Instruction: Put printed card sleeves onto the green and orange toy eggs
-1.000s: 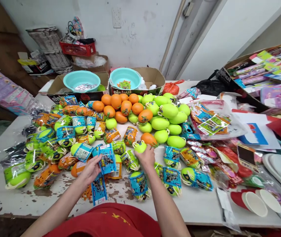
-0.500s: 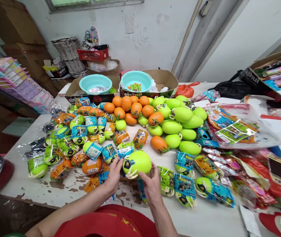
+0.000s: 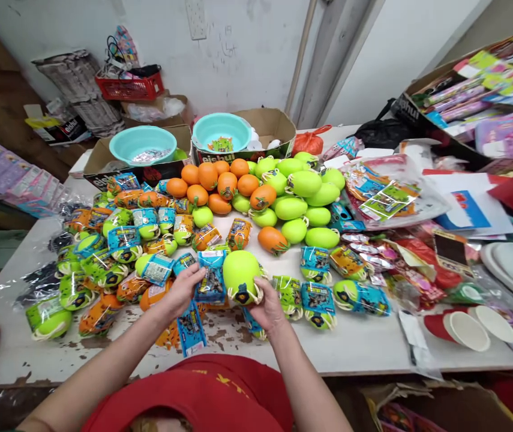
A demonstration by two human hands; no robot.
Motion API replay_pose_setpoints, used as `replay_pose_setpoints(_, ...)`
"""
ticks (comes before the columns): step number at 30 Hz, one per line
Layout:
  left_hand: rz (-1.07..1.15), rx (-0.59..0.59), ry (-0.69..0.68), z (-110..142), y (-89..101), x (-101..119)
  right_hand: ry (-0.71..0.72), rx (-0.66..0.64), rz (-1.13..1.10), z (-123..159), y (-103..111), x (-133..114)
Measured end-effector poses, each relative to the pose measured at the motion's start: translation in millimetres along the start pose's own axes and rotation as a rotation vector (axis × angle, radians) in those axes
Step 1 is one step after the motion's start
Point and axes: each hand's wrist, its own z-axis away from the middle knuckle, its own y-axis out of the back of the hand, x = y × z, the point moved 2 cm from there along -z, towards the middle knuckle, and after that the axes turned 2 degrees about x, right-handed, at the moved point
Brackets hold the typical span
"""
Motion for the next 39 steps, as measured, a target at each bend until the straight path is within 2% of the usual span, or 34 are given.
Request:
replay_pose_setpoints(2,0.028,-0.046,0.087,-1,7.2,11,-0.025,-0.045,0.037,6,-1,3)
replay_pose_setpoints(6,0.061,-0.111,0.16,-2,15.7,31,-0.128,-0.155,0.155,21,-5,9)
replay_pose_setpoints(9,0.084,-0.145,0.24,-2,17.5,37,-0.18,-0.182,0.25,28,-4,12)
replay_pose_setpoints(16,-0.035,-0.2,0.287,-9,22.5,18,-0.233,-0.197,0.329,31,0,12)
replay_pose_setpoints(22,-0.181,-0.31,0.291,3,3.4,12,-0.31,-0.252,0.341,41,-15,17)
replay_pose_setpoints(24,-0.279,-0.325,0.233,8,-4.0,18,-0.286,-0.262,0.323,45,-20,21)
replay_pose_setpoints(26,-0.351,-0.266,0.058,12,-7.3,28,-0.223,-0.241,0.272,50,-24,26)
replay_pose_setpoints(28,-0.351,-0.089,-0.192,17,-3.6,40,-0.16,-0.216,0.204,55,-26,31)
replay_pose_setpoints(29,-0.333,0.008,-0.276,21,0.5,43,-0.142,-0.209,0.173,58,-27,35)
replay_pose_setpoints(30,-0.317,0.07,-0.287,25,5.3,42,-0.126,-0.206,0.146,62,-28,38)
replay_pose_setpoints(31,-0.315,0.074,-0.218,30,9.8,38,-0.112,-0.202,0.123,65,-28,42)
replay_pose_setpoints(32,-0.322,0.022,-0.091,35,13.4,31,-0.102,-0.197,0.103,69,-28,46)
replay_pose_setpoints(34,-0.319,-0.158,0.173,47,17.3,14,-0.1,-0.183,0.076,75,-29,52)
replay_pose_setpoints(35,-0.299,-0.237,0.251,52,17.4,7,-0.108,-0.183,0.074,78,-29,54)
replay_pose_setpoints(36,-0.27,-0.294,0.284,57,16.2,2,-0.119,-0.186,0.076,80,-29,55)
replay_pose_setpoints(39,-0.208,-0.381,0.267,62,6.7,0,-0.107,-0.207,0.089,82,-30,49)
